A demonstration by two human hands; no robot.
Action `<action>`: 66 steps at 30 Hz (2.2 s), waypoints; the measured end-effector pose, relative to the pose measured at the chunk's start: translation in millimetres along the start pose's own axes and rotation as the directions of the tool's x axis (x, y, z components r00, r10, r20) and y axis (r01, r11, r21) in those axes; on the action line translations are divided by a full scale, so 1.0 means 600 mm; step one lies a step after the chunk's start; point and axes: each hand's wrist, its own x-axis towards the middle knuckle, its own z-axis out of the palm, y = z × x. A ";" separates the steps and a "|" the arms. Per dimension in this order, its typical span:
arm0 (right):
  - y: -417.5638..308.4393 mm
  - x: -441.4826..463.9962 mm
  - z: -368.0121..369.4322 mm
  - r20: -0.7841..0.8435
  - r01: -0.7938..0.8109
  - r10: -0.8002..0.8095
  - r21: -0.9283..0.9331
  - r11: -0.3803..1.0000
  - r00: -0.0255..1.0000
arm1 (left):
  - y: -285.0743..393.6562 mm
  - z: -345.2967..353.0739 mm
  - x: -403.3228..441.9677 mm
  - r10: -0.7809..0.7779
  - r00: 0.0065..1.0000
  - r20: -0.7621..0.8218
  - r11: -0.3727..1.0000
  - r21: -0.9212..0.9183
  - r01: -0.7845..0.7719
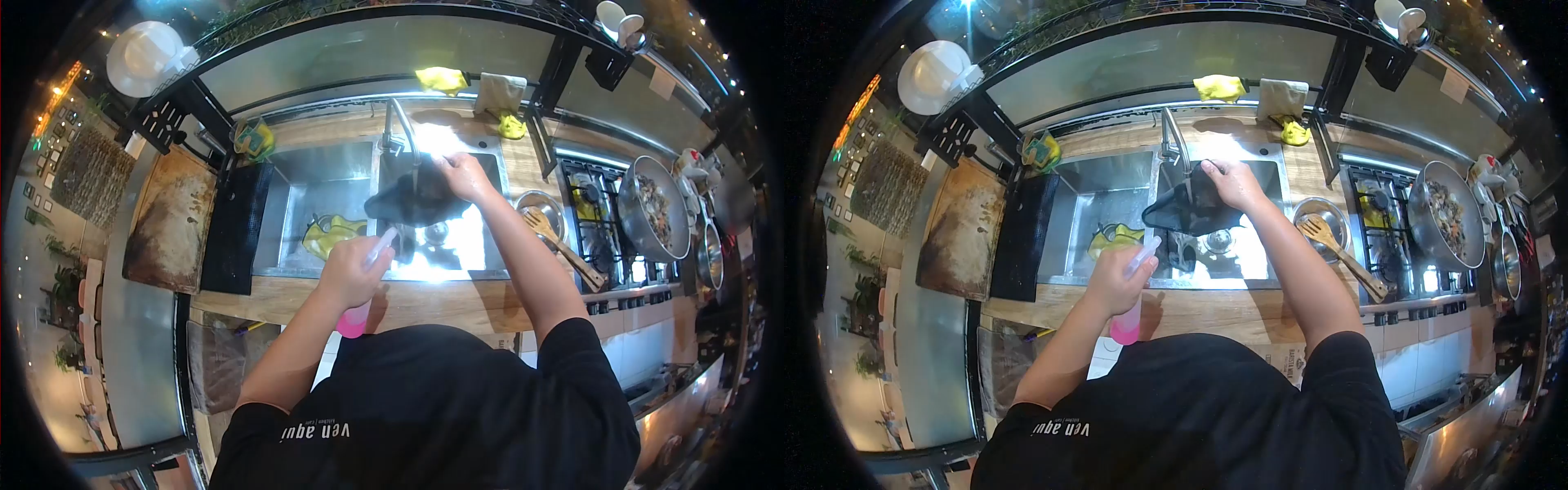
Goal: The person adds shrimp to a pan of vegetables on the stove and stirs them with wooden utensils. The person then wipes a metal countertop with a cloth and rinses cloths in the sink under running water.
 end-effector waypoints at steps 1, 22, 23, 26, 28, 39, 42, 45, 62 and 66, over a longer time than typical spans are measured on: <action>-0.001 -0.003 -0.005 0.011 0.017 -0.017 0.005 1.000 1.000 | -0.006 0.007 -0.002 -0.013 1.000 -0.016 1.000 -0.019 0.013; -0.057 0.011 -0.070 0.282 0.072 -0.015 -0.194 0.978 0.959 | -0.010 0.007 -0.032 -0.091 0.996 -0.022 0.992 -0.084 0.089; -0.060 0.008 -0.068 0.260 0.102 -0.050 -0.189 0.977 0.964 | -0.012 0.008 -0.031 -0.074 0.997 -0.038 0.995 -0.064 0.071; -0.071 0.002 -0.075 0.243 0.113 -0.076 -0.141 0.984 0.967 | -0.011 0.009 -0.034 -0.075 0.996 -0.045 0.997 -0.035 0.073; -0.069 0.000 -0.076 0.224 0.123 -0.097 -0.108 0.986 0.970 | -0.011 0.011 -0.036 -0.080 0.996 -0.044 0.997 0.004 0.081; -0.110 -0.032 -0.087 0.128 0.172 -0.168 -0.021 0.985 0.977 | -0.011 0.009 -0.048 -0.264 0.963 0.053 0.958 -0.106 0.268; -0.102 -0.037 -0.073 0.120 0.161 -0.155 -0.037 0.986 0.981 | -0.005 0.006 -0.053 -0.196 0.980 0.027 0.977 -0.078 0.197; -0.089 -0.033 -0.059 0.079 0.214 -0.210 -0.057 0.975 0.975 | 0.017 -0.001 -0.052 -0.127 0.991 -0.039 0.986 -0.114 0.121; -0.049 -0.022 -0.016 0.106 0.219 -0.213 -0.045 0.975 0.971 | -0.023 0.026 -0.082 0.167 0.985 -0.046 0.980 0.114 -0.161; -0.097 -0.047 -0.038 0.186 0.155 -0.163 0.061 0.986 0.969 | -0.024 0.036 -0.077 0.089 0.993 0.083 0.993 0.069 -0.095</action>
